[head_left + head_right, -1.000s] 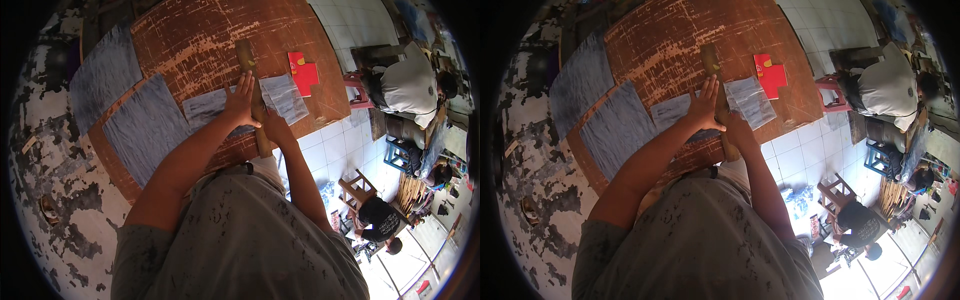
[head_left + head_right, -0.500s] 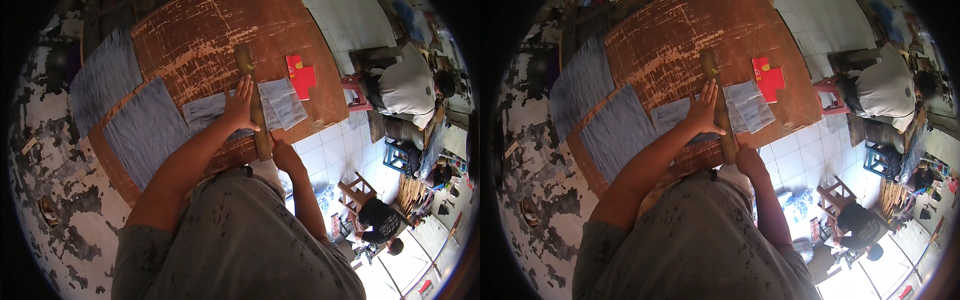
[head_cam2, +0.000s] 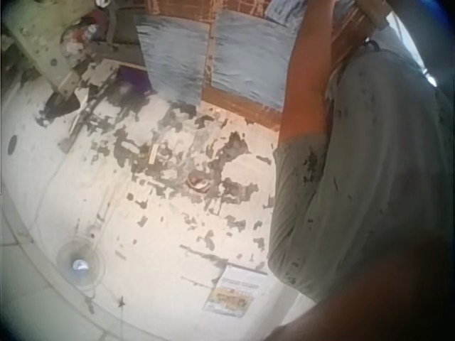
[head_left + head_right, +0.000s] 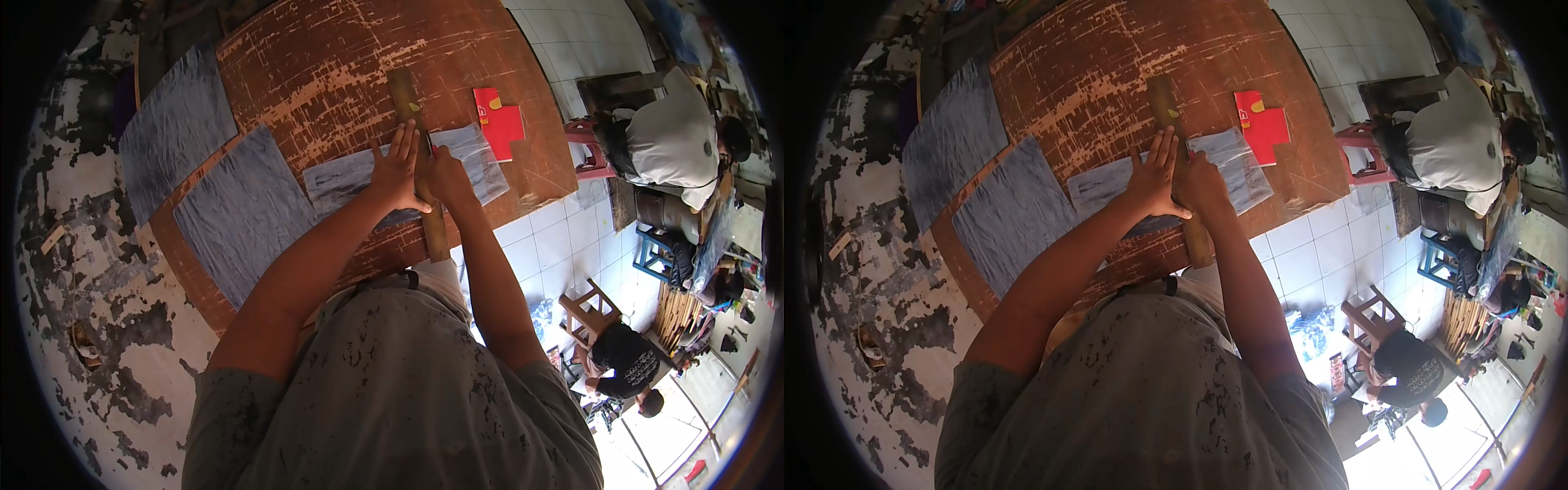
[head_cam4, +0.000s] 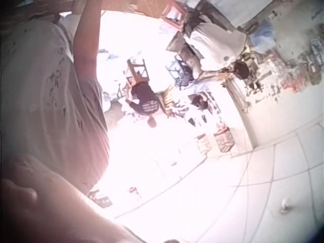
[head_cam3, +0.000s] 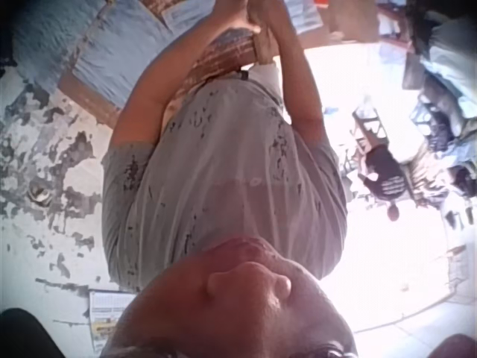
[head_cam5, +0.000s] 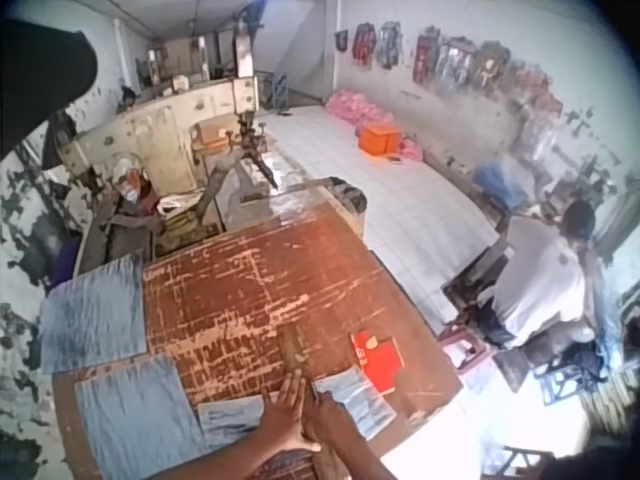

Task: The person cuts sheets of patterned paper on a wooden table using a wooden ruler and a knife, then aligns a template on the paper and trims the edges with the knife.

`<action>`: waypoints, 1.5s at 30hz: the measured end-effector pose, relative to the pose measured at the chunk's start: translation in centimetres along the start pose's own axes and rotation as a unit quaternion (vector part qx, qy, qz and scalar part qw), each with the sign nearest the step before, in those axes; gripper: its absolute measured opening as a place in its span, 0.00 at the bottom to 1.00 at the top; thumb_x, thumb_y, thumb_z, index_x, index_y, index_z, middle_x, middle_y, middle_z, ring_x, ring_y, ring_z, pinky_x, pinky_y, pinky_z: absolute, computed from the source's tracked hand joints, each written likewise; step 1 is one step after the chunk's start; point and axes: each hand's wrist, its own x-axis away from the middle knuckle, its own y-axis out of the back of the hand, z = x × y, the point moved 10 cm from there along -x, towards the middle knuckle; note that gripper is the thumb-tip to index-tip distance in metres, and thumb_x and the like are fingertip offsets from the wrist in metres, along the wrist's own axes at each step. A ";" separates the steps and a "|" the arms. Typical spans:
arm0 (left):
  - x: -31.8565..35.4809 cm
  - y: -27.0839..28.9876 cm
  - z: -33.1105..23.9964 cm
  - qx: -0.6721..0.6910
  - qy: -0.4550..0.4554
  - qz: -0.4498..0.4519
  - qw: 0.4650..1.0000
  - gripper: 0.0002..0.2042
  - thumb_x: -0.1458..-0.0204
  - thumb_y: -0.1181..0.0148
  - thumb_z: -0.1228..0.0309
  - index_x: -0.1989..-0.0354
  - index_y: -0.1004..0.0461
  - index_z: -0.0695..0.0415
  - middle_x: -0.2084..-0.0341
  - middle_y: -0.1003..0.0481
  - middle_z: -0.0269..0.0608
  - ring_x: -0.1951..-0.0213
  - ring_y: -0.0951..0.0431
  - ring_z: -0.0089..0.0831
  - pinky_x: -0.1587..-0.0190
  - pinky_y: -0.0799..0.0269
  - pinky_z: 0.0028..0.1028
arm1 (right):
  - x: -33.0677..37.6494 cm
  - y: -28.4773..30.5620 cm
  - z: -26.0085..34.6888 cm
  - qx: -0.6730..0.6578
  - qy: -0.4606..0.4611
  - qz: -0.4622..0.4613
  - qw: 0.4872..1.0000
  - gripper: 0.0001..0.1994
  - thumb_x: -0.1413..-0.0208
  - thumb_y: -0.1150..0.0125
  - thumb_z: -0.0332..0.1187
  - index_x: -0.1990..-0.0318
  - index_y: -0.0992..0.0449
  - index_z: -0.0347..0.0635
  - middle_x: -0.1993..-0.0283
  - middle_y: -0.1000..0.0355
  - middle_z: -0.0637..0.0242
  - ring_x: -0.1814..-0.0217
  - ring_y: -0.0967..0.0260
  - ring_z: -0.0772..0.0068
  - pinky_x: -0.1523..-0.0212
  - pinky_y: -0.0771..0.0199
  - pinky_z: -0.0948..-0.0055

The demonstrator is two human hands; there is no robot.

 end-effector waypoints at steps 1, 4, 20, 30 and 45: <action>0.0 0.0 -0.1 0.002 0.000 0.001 1.000 0.84 0.77 0.26 0.23 0.19 0.67 0.66 0.18 0.74 0.57 0.17 0.72 0.48 0.30 0.59 0.80 | -0.3 -0.4 -0.5 -0.005 -0.010 0.001 1.000 0.23 0.42 0.37 0.34 0.45 0.30 0.23 0.49 0.29 0.32 0.47 0.22 0.30 0.48 0.17 0.46; 0.0 -0.1 -0.1 0.004 -0.003 -0.006 1.000 0.83 0.77 0.25 0.23 0.19 0.66 0.67 0.19 0.73 0.57 0.17 0.72 0.48 0.30 0.59 0.80 | -1.0 -1.5 -2.6 -0.067 -0.063 -0.005 0.996 0.25 0.42 0.37 0.36 0.44 0.30 0.23 0.48 0.28 0.33 0.45 0.23 0.28 0.46 0.18 0.46; 0.3 0.1 0.3 -0.008 0.013 0.011 1.000 0.83 0.75 0.29 0.21 0.18 0.69 0.64 0.18 0.76 0.52 0.17 0.74 0.45 0.28 0.61 0.77 | 6.5 -3.2 -6.6 -0.046 -0.060 0.034 0.997 0.22 0.31 0.51 0.37 0.38 0.31 0.27 0.49 0.24 0.26 0.44 0.24 0.28 0.44 0.23 0.41; -0.1 0.0 0.0 -0.003 0.003 0.018 1.000 0.84 0.76 0.27 0.22 0.19 0.69 0.65 0.18 0.75 0.54 0.17 0.73 0.47 0.29 0.60 0.79 | -0.2 0.7 -2.0 -0.041 -0.037 -0.037 0.998 0.20 0.33 0.47 0.38 0.48 0.32 0.23 0.53 0.23 0.27 0.48 0.22 0.27 0.48 0.22 0.40; 0.1 0.3 0.2 0.000 0.004 0.018 1.000 0.83 0.75 0.27 0.22 0.19 0.67 0.67 0.18 0.76 0.56 0.17 0.73 0.47 0.29 0.59 0.78 | 2.7 -1.4 0.3 0.101 0.127 0.023 0.986 0.18 0.39 0.40 0.35 0.47 0.24 0.28 0.49 0.27 0.32 0.51 0.21 0.31 0.51 0.17 0.45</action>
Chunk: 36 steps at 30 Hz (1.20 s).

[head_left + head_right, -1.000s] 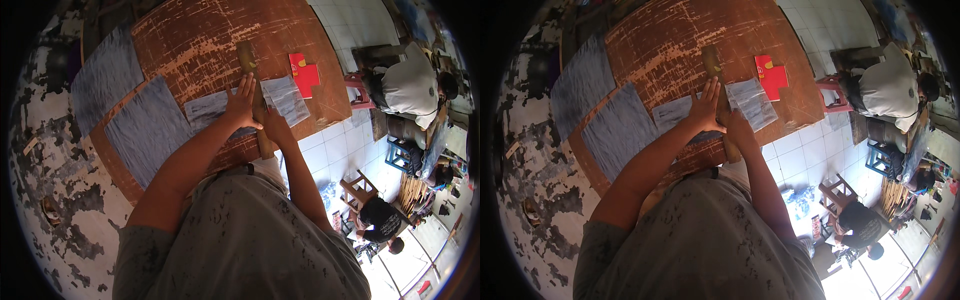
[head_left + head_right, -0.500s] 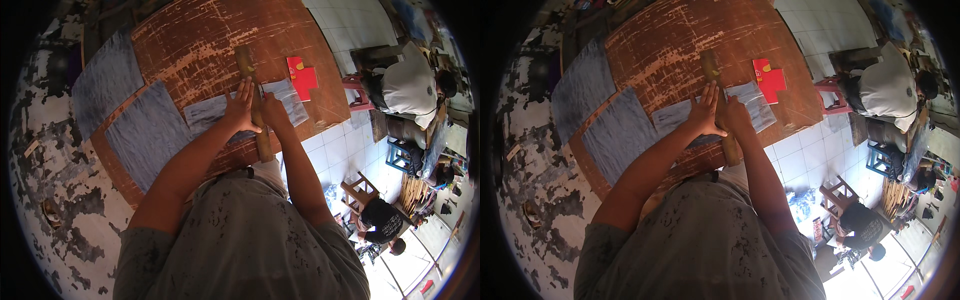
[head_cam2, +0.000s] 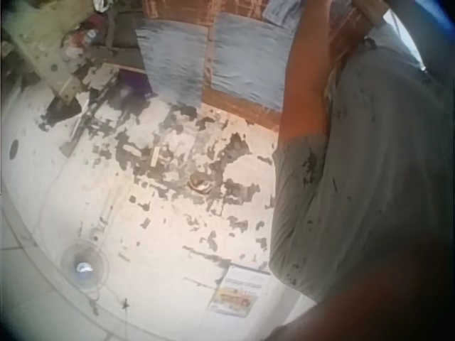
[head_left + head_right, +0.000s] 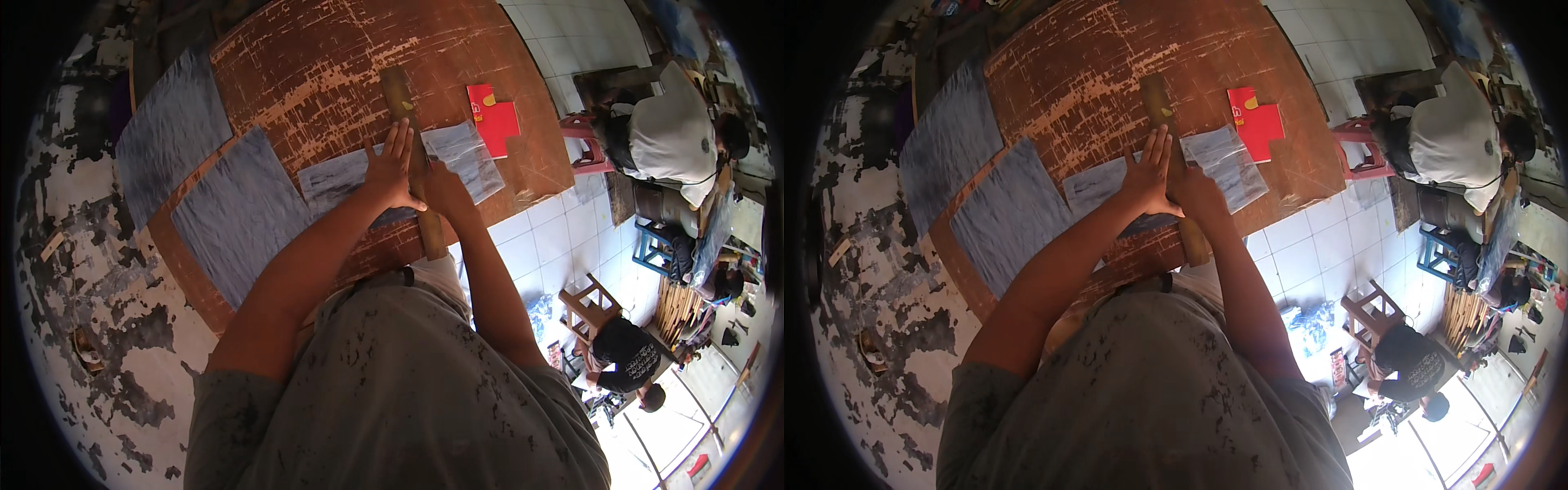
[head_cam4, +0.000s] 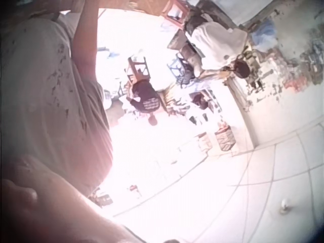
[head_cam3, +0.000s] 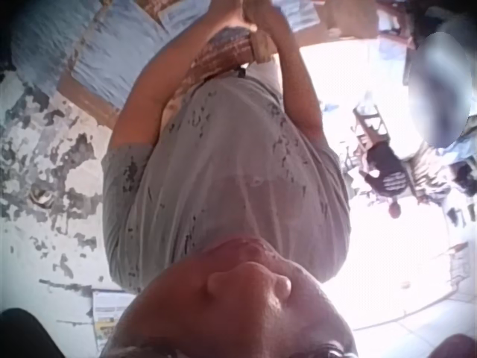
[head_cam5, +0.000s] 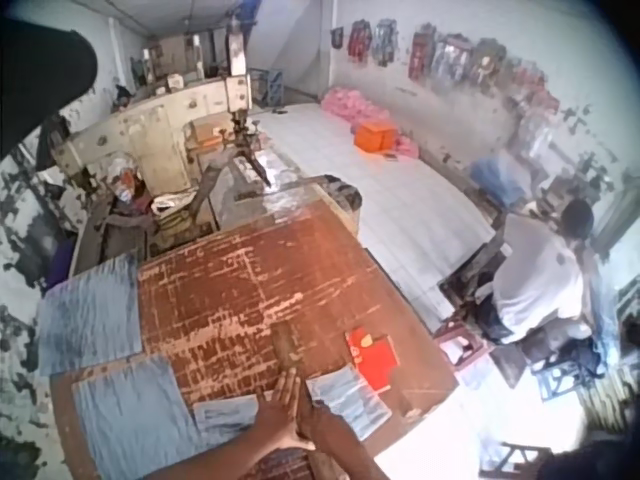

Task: The person cuts sheets of patterned paper on a wooden table using a wooden ruler and a knife, then aligns a template on the paper and trims the edges with the knife.

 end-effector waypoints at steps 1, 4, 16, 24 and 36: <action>0.0 0.0 0.0 -0.005 0.003 0.004 1.000 0.83 0.75 0.27 0.22 0.19 0.68 0.66 0.18 0.77 0.55 0.17 0.74 0.46 0.29 0.59 0.78 | 1.3 -0.5 0.5 0.029 0.064 -0.029 0.997 0.17 0.38 0.42 0.34 0.51 0.24 0.25 0.50 0.27 0.30 0.57 0.20 0.31 0.54 0.17 0.45; -0.1 0.0 -0.3 -0.002 0.006 0.008 1.000 0.83 0.74 0.27 0.22 0.19 0.69 0.64 0.18 0.77 0.52 0.17 0.74 0.44 0.29 0.59 0.78 | 3.5 -3.0 -2.3 -0.040 0.011 -0.077 0.996 0.17 0.38 0.43 0.31 0.48 0.26 0.25 0.47 0.29 0.29 0.57 0.21 0.30 0.53 0.18 0.45; -0.2 -0.1 -0.1 -0.004 0.006 0.003 1.000 0.83 0.75 0.27 0.22 0.19 0.70 0.64 0.18 0.77 0.51 0.17 0.74 0.45 0.28 0.58 0.77 | 8.5 -2.6 -5.3 -0.144 -0.168 0.001 0.975 0.18 0.30 0.54 0.35 0.46 0.29 0.25 0.55 0.23 0.26 0.49 0.24 0.24 0.49 0.24 0.37; -0.3 -0.5 0.1 0.011 0.002 0.004 1.000 0.84 0.77 0.25 0.23 0.19 0.70 0.65 0.18 0.77 0.54 0.17 0.74 0.47 0.29 0.59 0.79 | -1.5 1.4 -2.1 -0.136 -0.100 -0.110 0.980 0.15 0.33 0.48 0.33 0.49 0.29 0.27 0.60 0.24 0.27 0.54 0.22 0.25 0.57 0.21 0.40; -0.3 -0.2 -0.1 0.002 0.000 -0.002 1.000 0.84 0.76 0.26 0.22 0.19 0.69 0.66 0.18 0.77 0.56 0.17 0.75 0.48 0.29 0.60 0.78 | -3.1 -1.0 -1.6 -0.031 -0.051 -0.017 0.998 0.22 0.40 0.38 0.36 0.44 0.26 0.29 0.49 0.29 0.32 0.52 0.21 0.28 0.52 0.16 0.43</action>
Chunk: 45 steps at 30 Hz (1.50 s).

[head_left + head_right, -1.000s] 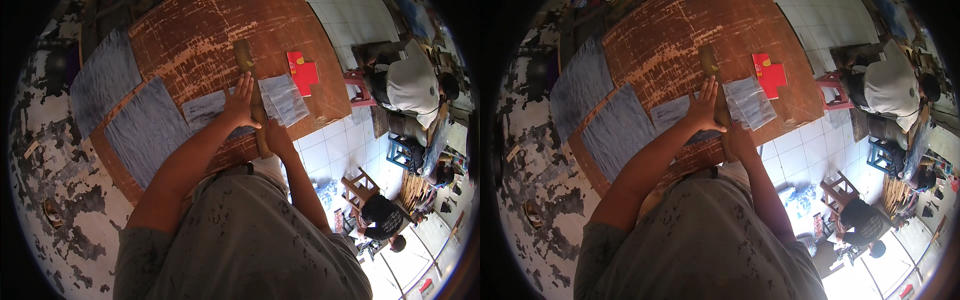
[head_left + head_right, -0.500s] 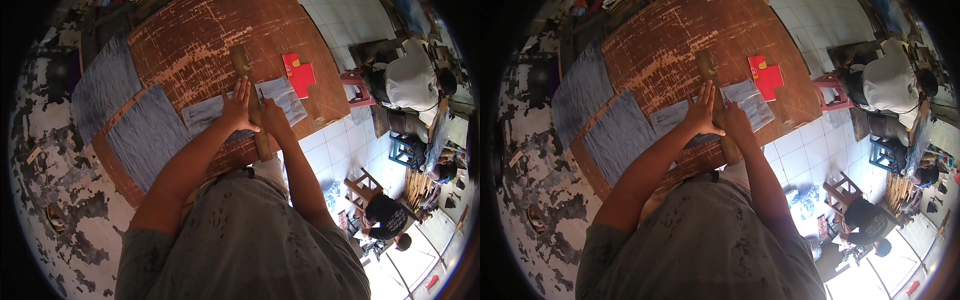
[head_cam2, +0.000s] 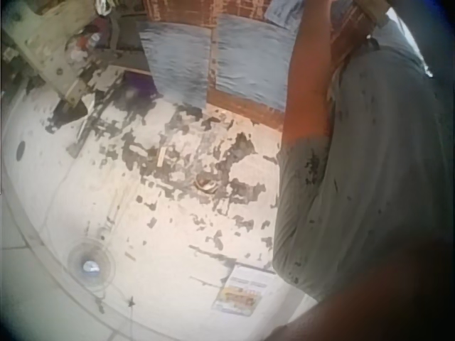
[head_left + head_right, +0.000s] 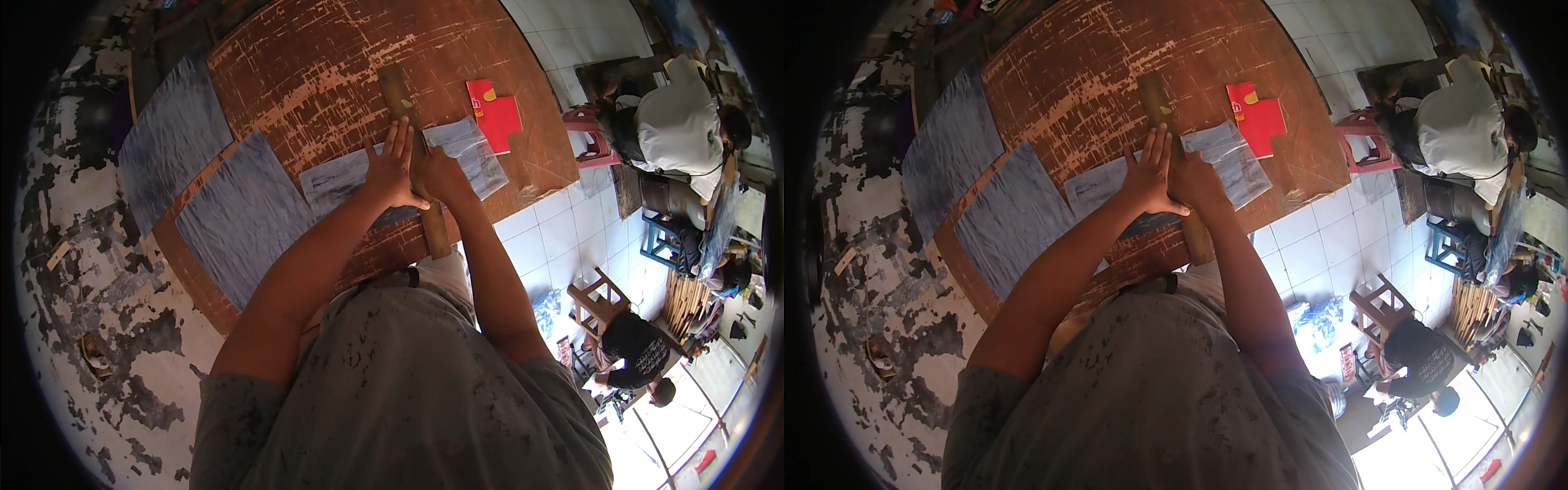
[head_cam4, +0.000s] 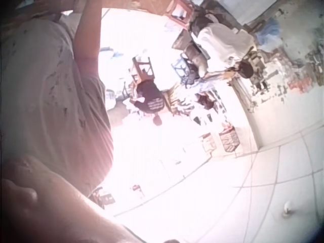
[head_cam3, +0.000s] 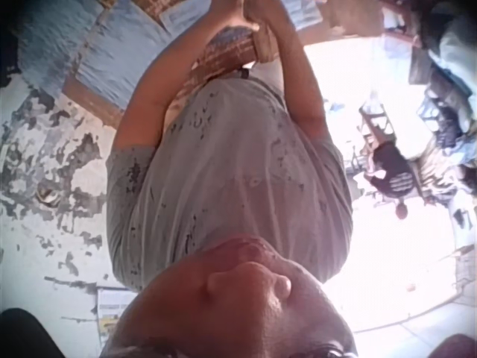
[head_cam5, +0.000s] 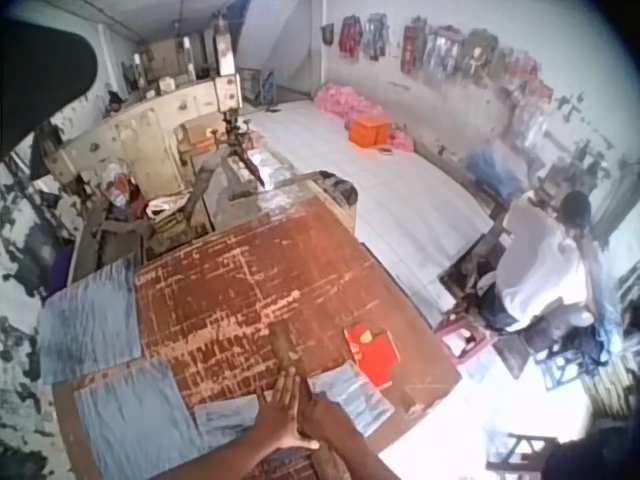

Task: The person cuts sheets of patterned paper on a wooden table using a wooden ruler and a knife, then aligns a template on the paper and trims the edges with the knife.

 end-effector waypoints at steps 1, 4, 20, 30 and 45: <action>0.0 -0.1 0.1 -0.006 0.002 0.015 1.000 0.84 0.75 0.27 0.22 0.19 0.70 0.66 0.18 0.78 0.56 0.18 0.76 0.48 0.29 0.60 0.78 | 0.5 -0.2 -0.2 -0.010 -0.007 0.020 1.000 0.21 0.39 0.39 0.37 0.43 0.27 0.30 0.48 0.29 0.32 0.51 0.22 0.29 0.50 0.17 0.43; 0.0 0.0 0.1 -0.017 0.006 0.037 0.999 0.83 0.73 0.28 0.22 0.19 0.72 0.66 0.19 0.79 0.55 0.18 0.77 0.47 0.29 0.61 0.78 | 3.9 -0.9 0.2 -0.013 0.073 0.020 0.997 0.21 0.37 0.40 0.36 0.41 0.28 0.32 0.47 0.29 0.31 0.47 0.22 0.30 0.48 0.19 0.45; 0.2 -0.4 0.4 -0.002 0.008 0.026 1.000 0.85 0.76 0.27 0.21 0.19 0.73 0.67 0.18 0.78 0.54 0.17 0.74 0.49 0.28 0.62 0.77 | 12.9 -2.4 -4.5 -0.066 -0.068 0.090 0.991 0.16 0.29 0.52 0.38 0.49 0.30 0.30 0.58 0.23 0.26 0.54 0.24 0.22 0.55 0.25 0.34; -0.1 -0.6 -0.1 0.005 0.000 0.021 1.000 0.86 0.76 0.26 0.22 0.20 0.74 0.66 0.18 0.79 0.52 0.18 0.76 0.49 0.26 0.66 0.76 | 10.7 7.3 -10.5 -0.069 -0.128 -0.423 0.895 0.16 0.34 0.39 0.37 0.43 0.27 0.41 0.42 0.29 0.46 0.51 0.22 0.36 0.55 0.20 0.44; -0.3 -0.8 0.1 -0.004 -0.003 0.010 1.000 0.87 0.77 0.27 0.21 0.20 0.75 0.66 0.19 0.80 0.54 0.18 0.78 0.48 0.28 0.65 0.77 | 8.2 4.2 -11.5 -0.121 -0.220 -0.307 0.918 0.25 0.46 0.26 0.41 0.47 0.25 0.34 0.47 0.28 0.46 0.48 0.22 0.37 0.49 0.21 0.46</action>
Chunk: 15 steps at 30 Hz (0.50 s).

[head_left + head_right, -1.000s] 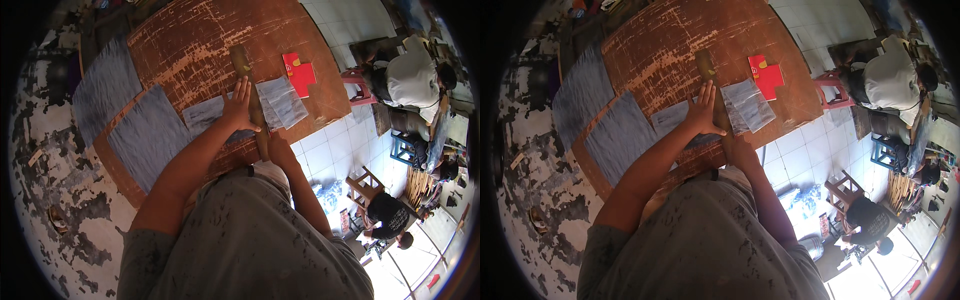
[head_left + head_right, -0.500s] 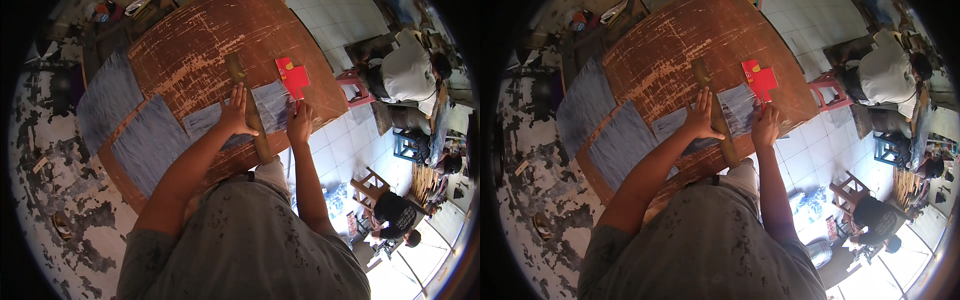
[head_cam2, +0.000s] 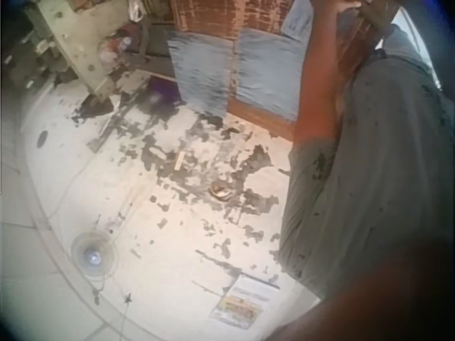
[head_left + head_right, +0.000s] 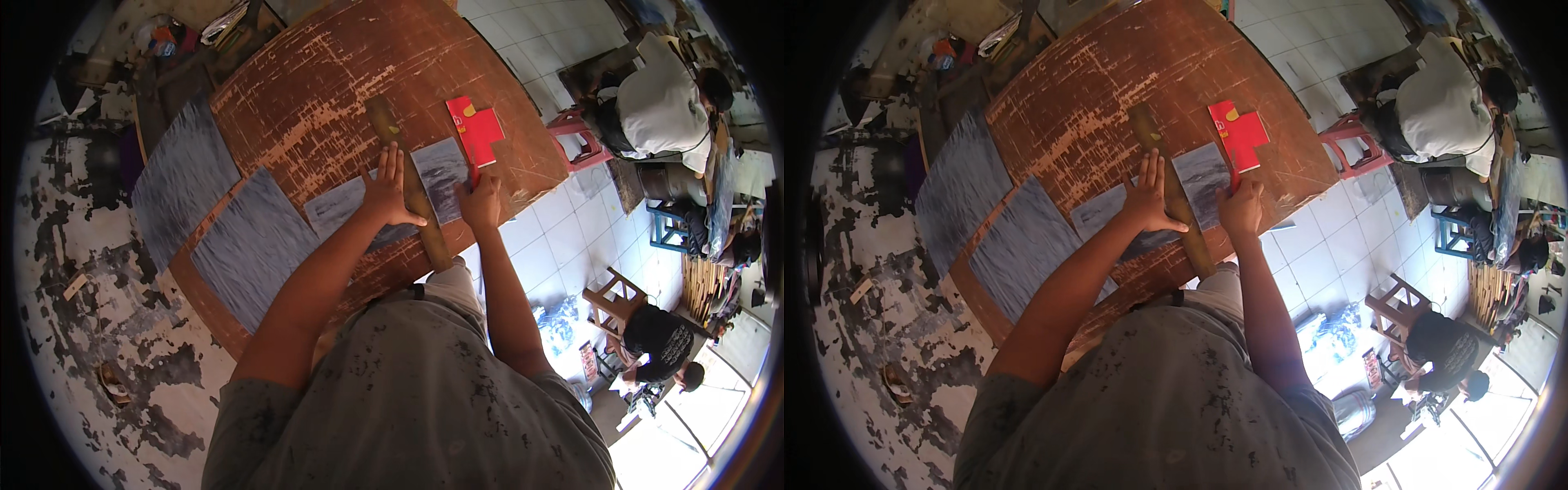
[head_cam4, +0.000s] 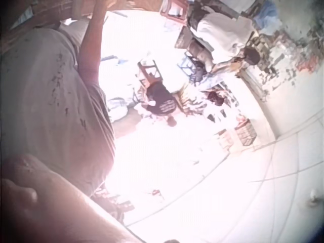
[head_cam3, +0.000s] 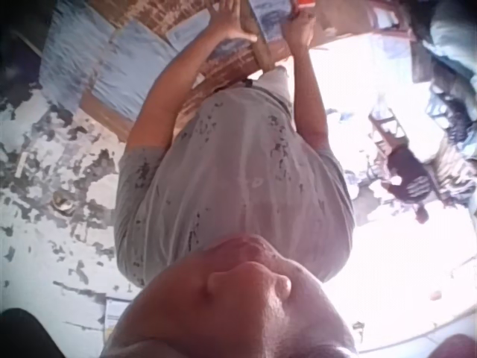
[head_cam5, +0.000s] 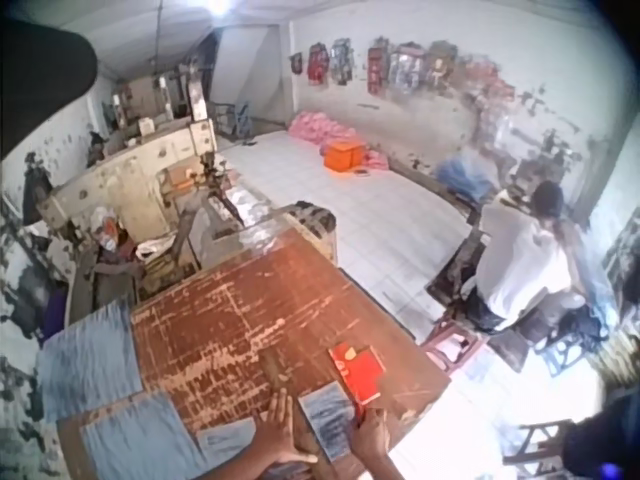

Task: The person cuts sheets of patterned paper on a wooden table using a wooden ruler and a knife, then aligns a template on the paper and trims the edges with the knife.

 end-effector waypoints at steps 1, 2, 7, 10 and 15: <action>-0.1 -0.1 0.0 -0.001 0.001 0.005 1.000 0.87 0.77 0.27 0.21 0.20 0.75 0.67 0.19 0.80 0.54 0.18 0.78 0.48 0.28 0.64 0.77 | -0.6 0.9 0.1 -0.001 -0.001 -0.003 1.000 0.25 0.46 0.26 0.41 0.47 0.25 0.34 0.47 0.28 0.46 0.48 0.22 0.37 0.49 0.21 0.46; -0.2 -0.1 0.0 -0.002 0.003 0.010 1.000 0.86 0.77 0.27 0.21 0.20 0.75 0.67 0.19 0.80 0.54 0.18 0.77 0.49 0.28 0.64 0.78 | -1.2 0.6 0.0 -0.017 -0.014 0.057 0.998 0.24 0.47 0.25 0.41 0.49 0.24 0.34 0.52 0.24 0.47 0.50 0.21 0.38 0.50 0.21 0.47; 0.0 0.0 -0.1 -0.003 0.005 0.015 1.000 0.86 0.76 0.27 0.21 0.20 0.75 0.67 0.19 0.79 0.55 0.18 0.76 0.49 0.28 0.64 0.78 | 0.4 3.8 4.0 -0.077 0.042 0.144 0.986 0.22 0.52 0.21 0.39 0.55 0.21 0.34 0.65 0.21 0.52 0.62 0.21 0.53 0.56 0.23 0.55; 0.1 0.2 0.0 -0.001 0.006 0.013 1.000 0.86 0.76 0.27 0.21 0.20 0.75 0.68 0.19 0.79 0.55 0.18 0.75 0.49 0.28 0.63 0.77 | 0.4 4.8 4.2 -0.040 0.057 0.147 0.987 0.19 0.52 0.22 0.36 0.56 0.20 0.35 0.64 0.21 0.54 0.61 0.21 0.57 0.58 0.23 0.58; 0.4 0.5 0.1 -0.004 0.007 -0.001 1.000 0.86 0.76 0.26 0.22 0.20 0.74 0.68 0.18 0.78 0.55 0.18 0.75 0.49 0.27 0.63 0.76 | -2.0 6.8 1.2 -0.094 0.047 0.148 0.983 0.18 0.53 0.23 0.33 0.57 0.20 0.35 0.67 0.22 0.54 0.63 0.21 0.58 0.59 0.24 0.58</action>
